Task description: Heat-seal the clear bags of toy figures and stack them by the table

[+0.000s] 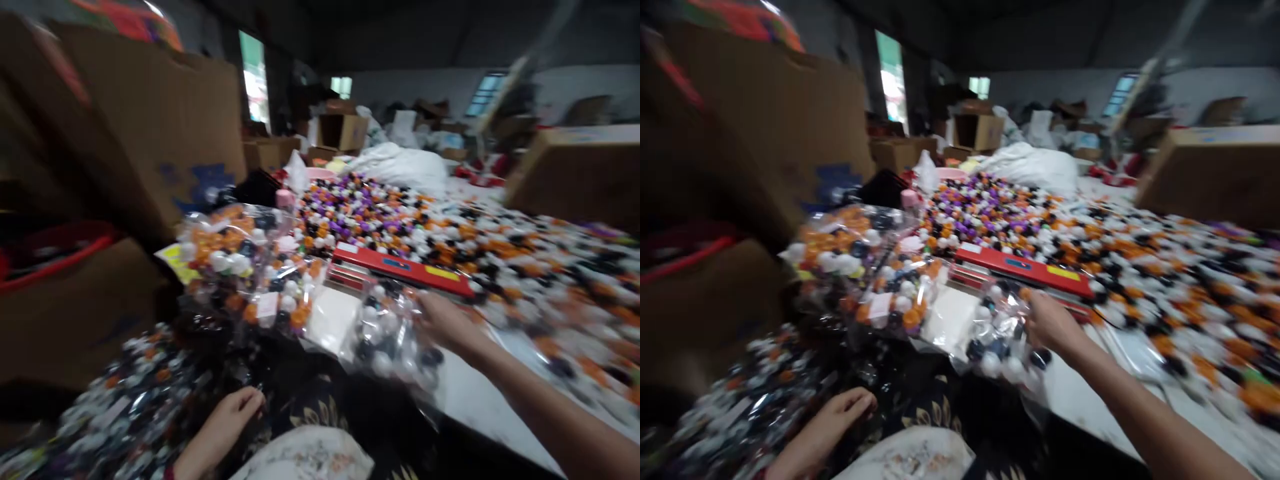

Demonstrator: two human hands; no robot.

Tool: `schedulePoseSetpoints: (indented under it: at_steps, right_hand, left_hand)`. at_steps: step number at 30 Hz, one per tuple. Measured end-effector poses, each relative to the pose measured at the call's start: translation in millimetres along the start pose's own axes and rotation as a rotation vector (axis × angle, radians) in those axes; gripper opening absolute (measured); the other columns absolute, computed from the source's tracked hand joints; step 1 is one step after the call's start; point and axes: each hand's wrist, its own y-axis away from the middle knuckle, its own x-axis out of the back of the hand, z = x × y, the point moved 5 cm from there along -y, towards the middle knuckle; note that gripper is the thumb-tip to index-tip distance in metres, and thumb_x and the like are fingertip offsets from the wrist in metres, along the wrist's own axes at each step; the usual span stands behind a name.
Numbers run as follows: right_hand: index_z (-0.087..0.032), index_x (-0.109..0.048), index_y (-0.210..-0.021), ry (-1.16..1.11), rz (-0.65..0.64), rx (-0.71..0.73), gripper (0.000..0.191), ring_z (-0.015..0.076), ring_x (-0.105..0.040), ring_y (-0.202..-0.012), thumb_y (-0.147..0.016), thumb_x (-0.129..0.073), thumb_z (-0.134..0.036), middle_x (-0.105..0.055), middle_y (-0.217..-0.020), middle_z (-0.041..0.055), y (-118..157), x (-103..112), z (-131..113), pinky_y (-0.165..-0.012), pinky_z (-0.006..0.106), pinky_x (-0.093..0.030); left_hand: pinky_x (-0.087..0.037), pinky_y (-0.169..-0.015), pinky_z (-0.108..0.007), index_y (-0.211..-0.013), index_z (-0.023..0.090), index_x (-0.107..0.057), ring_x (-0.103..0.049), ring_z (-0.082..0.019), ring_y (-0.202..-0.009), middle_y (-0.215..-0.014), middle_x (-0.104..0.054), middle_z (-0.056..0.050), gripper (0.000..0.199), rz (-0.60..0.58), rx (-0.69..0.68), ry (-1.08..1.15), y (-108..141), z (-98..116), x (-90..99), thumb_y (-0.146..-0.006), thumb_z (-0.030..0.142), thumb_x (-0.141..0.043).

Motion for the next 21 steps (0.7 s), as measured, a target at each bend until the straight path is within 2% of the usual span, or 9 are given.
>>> schedulePoseSetpoints:
  at_steps: [1,3,6,9,11,12,15,18,21]
  right_hand:
    - [-0.015,-0.062,-0.095,0.009,0.005,-0.025,0.012,0.0229,-0.059,-0.086,-0.084,-0.063,-0.018,-0.065,-0.097,0.0136,1,6,-6,-0.070,0.028,-0.039]
    - [-0.016,-0.058,-0.091,-0.020,-0.006,-0.136,0.014,0.0208,-0.057,-0.082,-0.083,-0.067,-0.025,-0.063,-0.093,0.0109,1,11,-8,-0.064,0.026,-0.035]
    - [-0.018,-0.054,-0.090,-0.094,-0.006,-0.231,0.016,0.0174,-0.055,-0.075,-0.081,-0.066,-0.022,-0.062,-0.087,0.0062,2,12,-4,-0.059,0.023,-0.031]
    - [-0.018,-0.049,-0.089,-0.086,0.015,-0.218,0.009,0.0170,-0.054,-0.075,-0.083,-0.056,-0.017,-0.061,-0.085,0.0058,8,12,-3,-0.060,0.023,-0.032]
    - [-0.019,-0.048,-0.085,-0.046,0.023,-0.186,0.001,0.0185,-0.054,-0.073,-0.085,-0.048,-0.019,-0.060,-0.082,0.0066,9,13,-4,-0.061,0.026,-0.034]
    - [-0.019,-0.047,-0.084,-0.036,0.031,-0.162,0.003,0.0196,-0.054,-0.072,-0.085,-0.045,-0.021,-0.059,-0.081,0.0071,9,16,-5,-0.062,0.027,-0.035]
    - [-0.021,-0.048,-0.082,-0.090,0.066,-0.055,0.013,0.0227,-0.057,-0.072,-0.083,-0.040,-0.031,-0.061,-0.082,0.0087,5,36,-17,-0.064,0.032,-0.040]
    - [-0.023,-0.051,-0.080,-0.175,0.081,0.027,0.021,0.0227,-0.058,-0.067,-0.083,-0.044,-0.043,-0.062,-0.075,0.0071,0,69,-40,-0.060,0.033,-0.043]
    - [-0.023,-0.058,-0.089,-0.222,0.111,0.072,0.030,0.0192,-0.059,-0.064,-0.089,-0.048,-0.051,-0.064,-0.075,0.0050,-11,95,-69,-0.057,0.030,-0.046]
  left_hand:
    - [-0.039,-0.073,-0.028,-0.078,0.016,-0.058,-0.050,-0.020,-0.079,-0.079,-0.057,-0.005,0.054,-0.064,-0.003,0.020,-7,3,-7.5,-0.081,0.068,-0.045]
    - [-0.039,-0.070,-0.027,-0.079,0.016,-0.058,-0.049,-0.019,-0.077,-0.078,-0.056,-0.004,0.055,-0.195,-0.008,0.030,-22,11,-25.6,-0.080,0.070,-0.047]
    - [-0.038,-0.068,-0.026,-0.079,0.016,-0.058,-0.047,-0.018,-0.075,-0.078,-0.056,-0.003,0.053,-0.333,-0.052,-0.009,-34,29,-53.7,-0.081,0.068,-0.049]
    - [-0.036,-0.065,-0.025,-0.077,0.015,-0.058,-0.046,-0.017,-0.072,-0.076,-0.056,-0.002,0.046,-0.382,-0.092,-0.055,-33,44,-70.3,-0.083,0.061,-0.050]
    - [-0.035,-0.064,-0.025,-0.076,0.015,-0.059,-0.047,-0.016,-0.071,-0.075,-0.056,-0.002,0.043,-0.372,-0.094,-0.049,-32,46,-71.3,-0.083,0.057,-0.051]
    - [-0.035,-0.065,-0.025,-0.075,0.015,-0.059,-0.048,-0.016,-0.072,-0.075,-0.057,-0.002,0.041,-0.352,-0.089,-0.037,-32,43,-68.8,-0.083,0.055,-0.052]
    - [-0.036,-0.065,-0.025,-0.076,0.015,-0.061,-0.051,-0.016,-0.072,-0.076,-0.060,-0.003,0.038,-0.260,-0.024,0.054,-32,18,-54.6,-0.082,0.051,-0.054]
    - [-0.035,-0.063,-0.025,-0.076,0.014,-0.058,-0.052,-0.016,-0.069,-0.074,-0.060,-0.004,0.044,-0.156,0.085,0.222,-29,-23,-36.2,-0.077,0.058,-0.056]
    - [-0.034,-0.060,-0.025,-0.071,0.015,-0.057,-0.048,-0.014,-0.062,-0.067,-0.058,-0.003,0.052,-0.056,0.170,0.255,-24,-64,-17.9,-0.070,0.067,-0.059]
